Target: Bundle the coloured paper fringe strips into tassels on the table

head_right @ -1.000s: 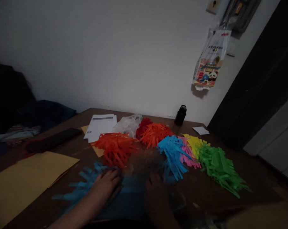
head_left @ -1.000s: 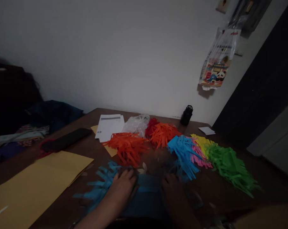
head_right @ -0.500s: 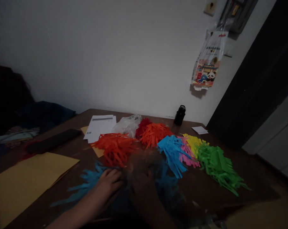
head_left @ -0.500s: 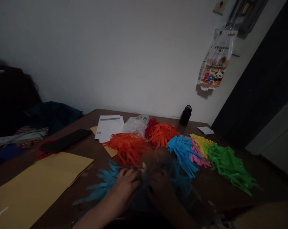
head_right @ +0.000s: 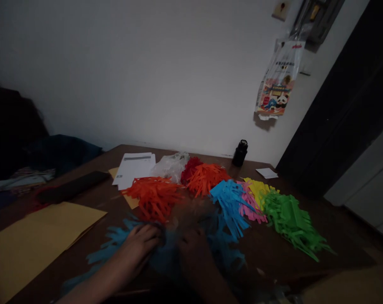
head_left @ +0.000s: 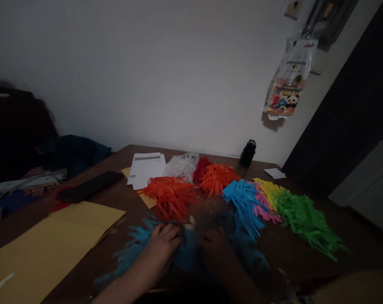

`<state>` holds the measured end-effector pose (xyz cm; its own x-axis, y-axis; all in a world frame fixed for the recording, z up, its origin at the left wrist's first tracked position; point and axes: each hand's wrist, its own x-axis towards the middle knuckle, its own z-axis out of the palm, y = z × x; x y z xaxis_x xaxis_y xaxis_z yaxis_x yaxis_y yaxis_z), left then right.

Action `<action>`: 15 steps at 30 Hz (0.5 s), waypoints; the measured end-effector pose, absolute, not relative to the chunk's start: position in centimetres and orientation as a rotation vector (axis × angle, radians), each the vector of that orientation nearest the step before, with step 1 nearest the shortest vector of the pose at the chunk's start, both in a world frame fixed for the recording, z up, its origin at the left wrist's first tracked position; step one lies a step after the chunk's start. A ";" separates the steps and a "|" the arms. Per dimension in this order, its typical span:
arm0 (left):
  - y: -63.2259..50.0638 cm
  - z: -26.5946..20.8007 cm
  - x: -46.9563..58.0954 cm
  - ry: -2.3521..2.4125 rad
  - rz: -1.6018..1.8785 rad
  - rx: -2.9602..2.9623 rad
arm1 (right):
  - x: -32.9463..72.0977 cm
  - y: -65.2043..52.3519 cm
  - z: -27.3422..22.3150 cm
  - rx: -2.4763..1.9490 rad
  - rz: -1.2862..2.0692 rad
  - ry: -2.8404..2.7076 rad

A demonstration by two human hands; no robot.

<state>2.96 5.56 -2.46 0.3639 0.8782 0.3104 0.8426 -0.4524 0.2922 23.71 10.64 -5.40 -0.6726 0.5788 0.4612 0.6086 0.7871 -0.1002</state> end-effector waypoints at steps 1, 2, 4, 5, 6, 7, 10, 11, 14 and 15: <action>5.6 -2.6 3.0 1.604 0.656 2.529 | 23.8 10.7 -5.4 -0.892 -0.104 -2.495; 5.8 -2.7 3.1 1.614 0.657 2.534 | 23.9 10.7 -5.4 -0.901 -0.127 -2.495; 6.1 -2.9 3.3 1.628 0.674 2.550 | 23.8 10.7 -5.2 -0.920 -0.186 -2.496; 6.2 -2.9 3.6 1.634 0.694 2.558 | 23.7 10.7 -5.1 -0.928 -0.215 -2.497; 6.3 -3.0 3.8 1.633 0.718 2.573 | 23.6 10.6 -5.0 -0.934 -0.232 -2.500; 6.3 -3.0 4.0 1.607 0.737 2.606 | 23.5 10.6 -4.8 -0.938 -0.231 -2.507; 6.0 -3.2 4.8 1.452 0.679 2.762 | 23.4 10.7 -4.4 -0.986 -0.158 -2.548; 5.7 -3.3 5.0 1.409 0.629 2.797 | 23.4 10.8 -4.3 -1.021 -0.131 -2.549; 4.6 -3.2 5.2 1.397 0.526 2.756 | 23.4 11.4 -4.4 -1.106 -0.131 -2.496; 4.1 -3.1 5.1 1.403 0.512 2.713 | 23.4 11.7 -4.5 -1.110 -0.153 -2.475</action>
